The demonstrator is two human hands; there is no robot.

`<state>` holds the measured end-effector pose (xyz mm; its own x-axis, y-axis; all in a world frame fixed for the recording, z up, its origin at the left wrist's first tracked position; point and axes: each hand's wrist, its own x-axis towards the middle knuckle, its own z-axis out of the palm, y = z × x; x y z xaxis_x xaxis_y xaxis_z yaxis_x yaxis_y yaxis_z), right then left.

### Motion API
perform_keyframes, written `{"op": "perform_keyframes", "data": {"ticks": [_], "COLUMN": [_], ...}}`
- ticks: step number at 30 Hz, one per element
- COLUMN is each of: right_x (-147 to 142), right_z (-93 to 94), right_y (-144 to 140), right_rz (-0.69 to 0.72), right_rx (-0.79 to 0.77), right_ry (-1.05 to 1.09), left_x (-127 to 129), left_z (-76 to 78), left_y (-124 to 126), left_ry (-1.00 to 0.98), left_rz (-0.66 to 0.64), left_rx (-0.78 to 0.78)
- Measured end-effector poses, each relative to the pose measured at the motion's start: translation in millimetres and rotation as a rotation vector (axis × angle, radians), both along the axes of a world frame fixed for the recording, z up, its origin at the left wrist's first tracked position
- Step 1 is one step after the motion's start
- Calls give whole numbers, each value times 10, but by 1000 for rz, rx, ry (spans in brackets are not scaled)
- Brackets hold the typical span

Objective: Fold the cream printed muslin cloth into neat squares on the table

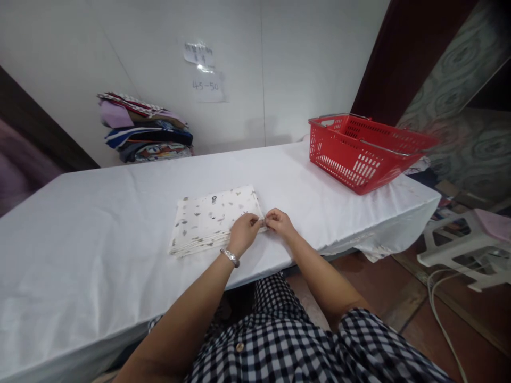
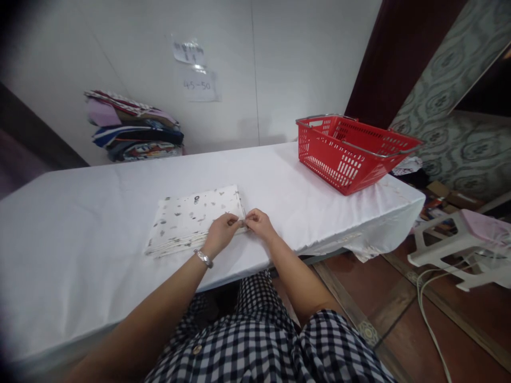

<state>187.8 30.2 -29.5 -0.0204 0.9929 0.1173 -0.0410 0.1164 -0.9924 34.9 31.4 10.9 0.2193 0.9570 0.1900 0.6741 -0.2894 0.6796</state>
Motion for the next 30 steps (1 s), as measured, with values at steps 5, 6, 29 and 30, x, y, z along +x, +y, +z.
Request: {"op": "perform_keyframes", "data": {"ticks": [5, 6, 29, 30], "right_x": [-34, -39, -26, -30], "right_z": [-16, -17, -179, -183], "right_y": [-41, -48, 55, 58], "right_rz": [-40, -47, -49, -45], "right_rx": [81, 98, 48, 39], "right_ry": [-216, -276, -33, -15], "left_x": [-24, -24, 26, 35], "left_z": [98, 100, 23, 18], "left_y": [48, 47, -110, -117], "left_ry": [-132, -125, 633, 629], "left_rz": [67, 65, -244, -247], "left_rx": [-159, -157, 385, 375]}}
